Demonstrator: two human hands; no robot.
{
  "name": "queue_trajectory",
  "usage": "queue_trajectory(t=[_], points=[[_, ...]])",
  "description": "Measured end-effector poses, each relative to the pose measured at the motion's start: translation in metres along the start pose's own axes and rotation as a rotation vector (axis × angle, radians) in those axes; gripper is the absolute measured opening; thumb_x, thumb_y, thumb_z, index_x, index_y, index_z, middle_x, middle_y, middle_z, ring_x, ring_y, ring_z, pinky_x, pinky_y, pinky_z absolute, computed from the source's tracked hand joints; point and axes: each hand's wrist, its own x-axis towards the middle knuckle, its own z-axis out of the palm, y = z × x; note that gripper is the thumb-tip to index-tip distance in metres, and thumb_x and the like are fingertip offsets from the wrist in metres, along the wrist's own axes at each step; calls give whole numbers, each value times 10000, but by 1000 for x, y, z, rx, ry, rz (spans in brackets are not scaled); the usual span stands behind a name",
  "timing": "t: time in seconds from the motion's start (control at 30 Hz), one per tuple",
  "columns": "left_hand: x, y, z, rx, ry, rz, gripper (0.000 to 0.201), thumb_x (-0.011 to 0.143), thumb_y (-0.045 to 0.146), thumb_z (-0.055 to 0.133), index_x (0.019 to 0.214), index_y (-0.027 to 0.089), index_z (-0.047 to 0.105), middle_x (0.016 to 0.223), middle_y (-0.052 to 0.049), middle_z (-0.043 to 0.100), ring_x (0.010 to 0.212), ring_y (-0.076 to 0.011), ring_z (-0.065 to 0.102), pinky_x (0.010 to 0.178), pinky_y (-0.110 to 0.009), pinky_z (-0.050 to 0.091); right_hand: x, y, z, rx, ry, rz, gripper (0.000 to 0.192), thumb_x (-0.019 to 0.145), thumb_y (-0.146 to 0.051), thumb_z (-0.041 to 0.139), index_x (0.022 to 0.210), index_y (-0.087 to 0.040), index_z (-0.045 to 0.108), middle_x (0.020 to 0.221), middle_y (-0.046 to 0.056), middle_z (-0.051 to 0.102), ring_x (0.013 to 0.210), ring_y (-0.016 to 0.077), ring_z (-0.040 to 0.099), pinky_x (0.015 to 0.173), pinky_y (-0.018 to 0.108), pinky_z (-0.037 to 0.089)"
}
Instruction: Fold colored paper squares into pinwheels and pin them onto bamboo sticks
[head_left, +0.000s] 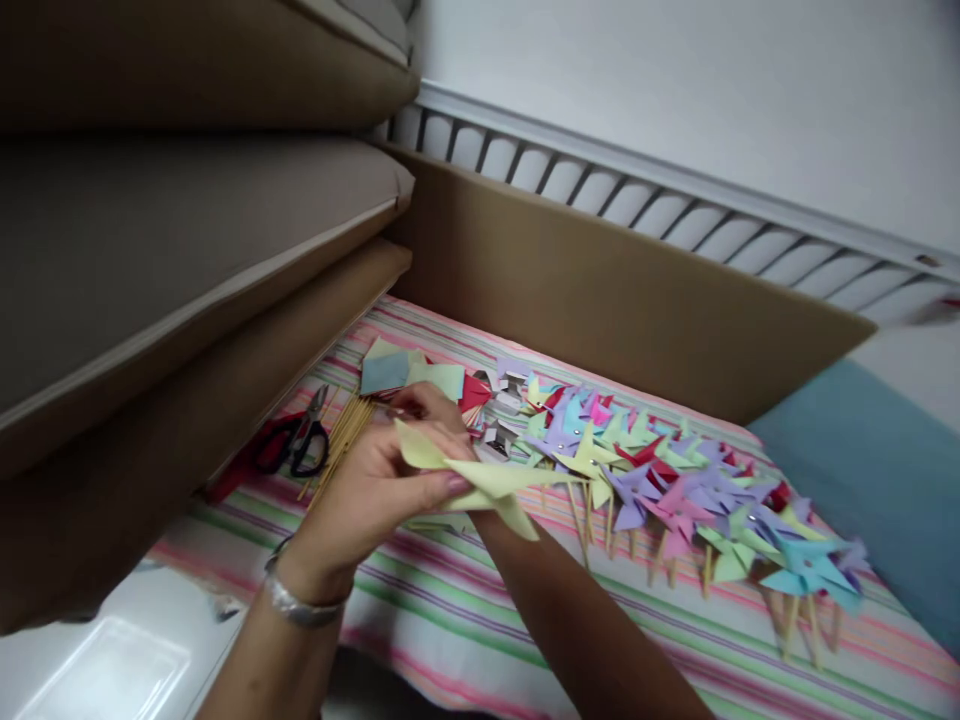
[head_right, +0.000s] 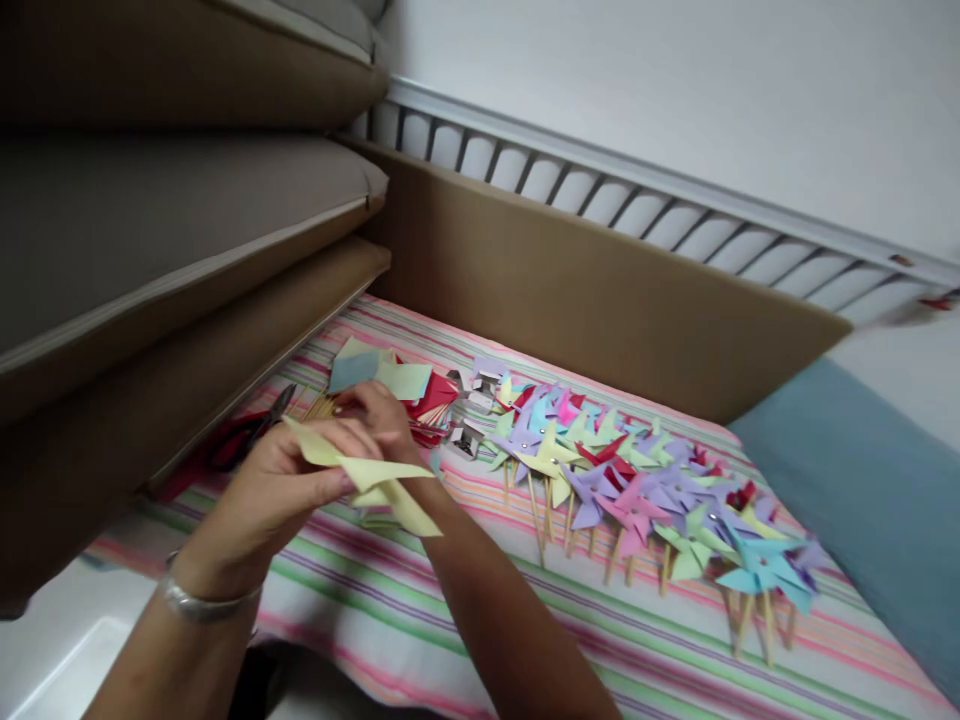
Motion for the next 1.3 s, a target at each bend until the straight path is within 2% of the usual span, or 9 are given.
queue_trajectory(t=[0.13,0.2,0.33,0.43,0.57,0.67,0.8,1.13,1.3], points=[[4,-7,1,118,-52,42,53,702,239,692,729,196,708,765,-32,661,776,-170,594,741,-292,449,-35,-19,-61,391,208,87,99,698,-240,647,765,-211,580,841,10,650,814,165,614,800,337,481],[8,-15,9,228,-110,26,49,716,231,677,729,198,711,780,-36,661,781,-170,594,739,-285,445,-62,-19,-86,552,224,178,148,683,-264,679,759,-203,568,781,11,660,796,174,633,810,368,484],[16,-36,30,425,-260,-65,86,754,189,625,747,196,710,794,-44,659,787,-168,594,748,-279,449,-106,-4,-113,590,243,304,188,688,-307,693,786,-187,588,682,2,647,685,159,635,704,337,506],[20,-51,42,483,-323,-116,106,769,172,596,746,187,699,785,-45,655,767,-162,591,732,-275,459,-121,6,-122,538,281,305,173,712,-297,671,831,-185,615,682,-6,629,619,121,597,594,261,481],[26,-68,52,541,-331,-123,95,776,169,594,755,173,687,777,-44,664,751,-155,603,739,-275,455,-127,8,-134,401,251,325,129,744,-295,637,821,-191,645,664,-18,602,524,74,500,468,192,372],[30,-77,56,576,-317,-82,77,774,175,605,756,176,680,766,-35,668,753,-155,610,790,-294,442,-129,5,-141,318,239,354,141,748,-322,630,770,-185,658,621,-25,579,512,79,481,475,203,369],[37,-86,63,580,-286,-11,74,775,172,605,762,185,677,776,-37,681,773,-164,615,836,-327,429,-130,3,-146,359,244,380,142,729,-315,642,764,-178,660,626,-19,605,544,99,524,504,215,388],[40,-100,76,605,-96,96,46,740,218,656,750,217,701,777,-42,693,784,-178,628,769,-327,466,-133,6,-151,313,283,347,79,737,-257,620,764,-212,678,738,0,656,670,131,576,602,239,438],[39,-100,77,623,-51,135,38,733,238,664,736,220,698,765,-35,700,770,-177,631,822,-358,461,-134,5,-148,297,251,341,110,768,-268,586,797,-215,677,717,1,626,627,125,546,541,227,418]])
